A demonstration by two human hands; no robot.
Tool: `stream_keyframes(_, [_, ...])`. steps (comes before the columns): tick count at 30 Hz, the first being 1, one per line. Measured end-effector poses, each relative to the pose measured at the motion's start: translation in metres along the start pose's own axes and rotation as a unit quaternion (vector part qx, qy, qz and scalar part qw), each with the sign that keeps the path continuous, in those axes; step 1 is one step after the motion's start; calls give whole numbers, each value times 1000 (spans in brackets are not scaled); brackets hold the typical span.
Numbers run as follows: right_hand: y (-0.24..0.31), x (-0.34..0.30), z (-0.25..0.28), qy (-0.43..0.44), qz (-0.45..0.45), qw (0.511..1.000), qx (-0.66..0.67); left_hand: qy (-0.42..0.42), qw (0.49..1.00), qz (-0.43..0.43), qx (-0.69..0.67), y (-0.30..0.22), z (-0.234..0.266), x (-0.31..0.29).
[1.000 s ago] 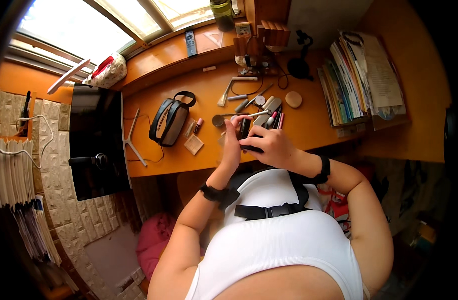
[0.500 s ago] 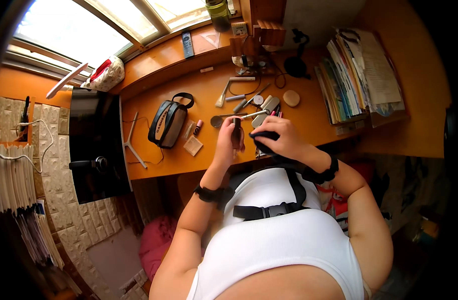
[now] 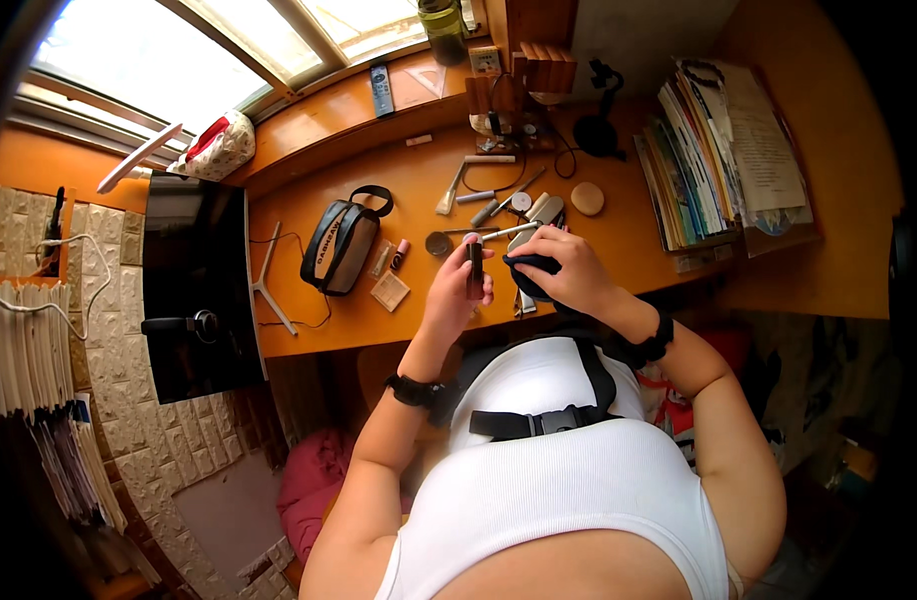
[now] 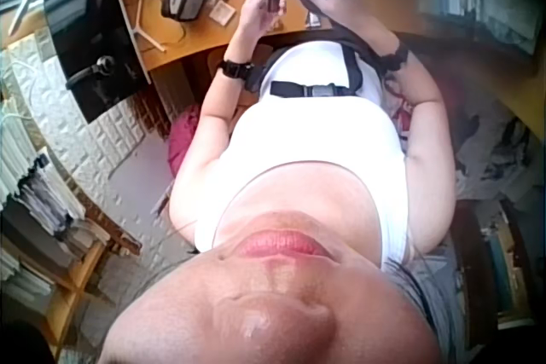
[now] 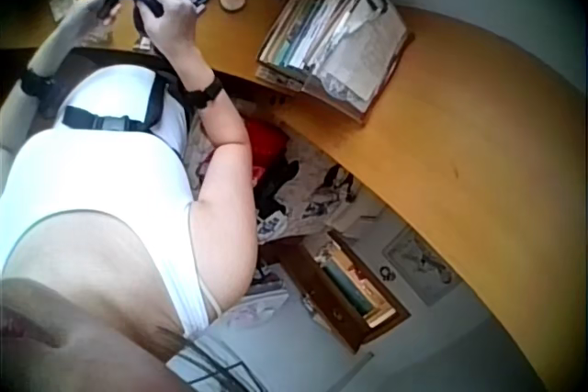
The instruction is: The person cleans various beauty and grooming tools by hand, including tweezers and a compact mirror, using a small dark cloth.
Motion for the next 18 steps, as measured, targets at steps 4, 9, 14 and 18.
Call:
stream_keyframes(4, [-5, 1, -1, 1, -5, 1000, -5, -13, 995, -45, 93, -7, -9, -9])
stream_keyframes(9, [-5, 5, -11, -6, 13, 999, -30, 39, 998, -12, 53, -2, -12, -8])
stream_keyframes(14, [6, -3, -34, 47, 70, 993, -80, 27, 996, -20, 83, 2, -18, -1])
stream_keyframes(18, [2, 4, -33, 32, 70, 995, -63, 32, 995, -32, 88, 5, -16, 0])
Point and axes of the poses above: each hand's wrist, its own x-axis towards the middle knuckle, its own z-axis out of the back of the hand, y = z × x, the point moved 3 cm from there along x, towards the middle knuckle, and after that the axes turned 4 degrees about -y, right-handed, at the moved point
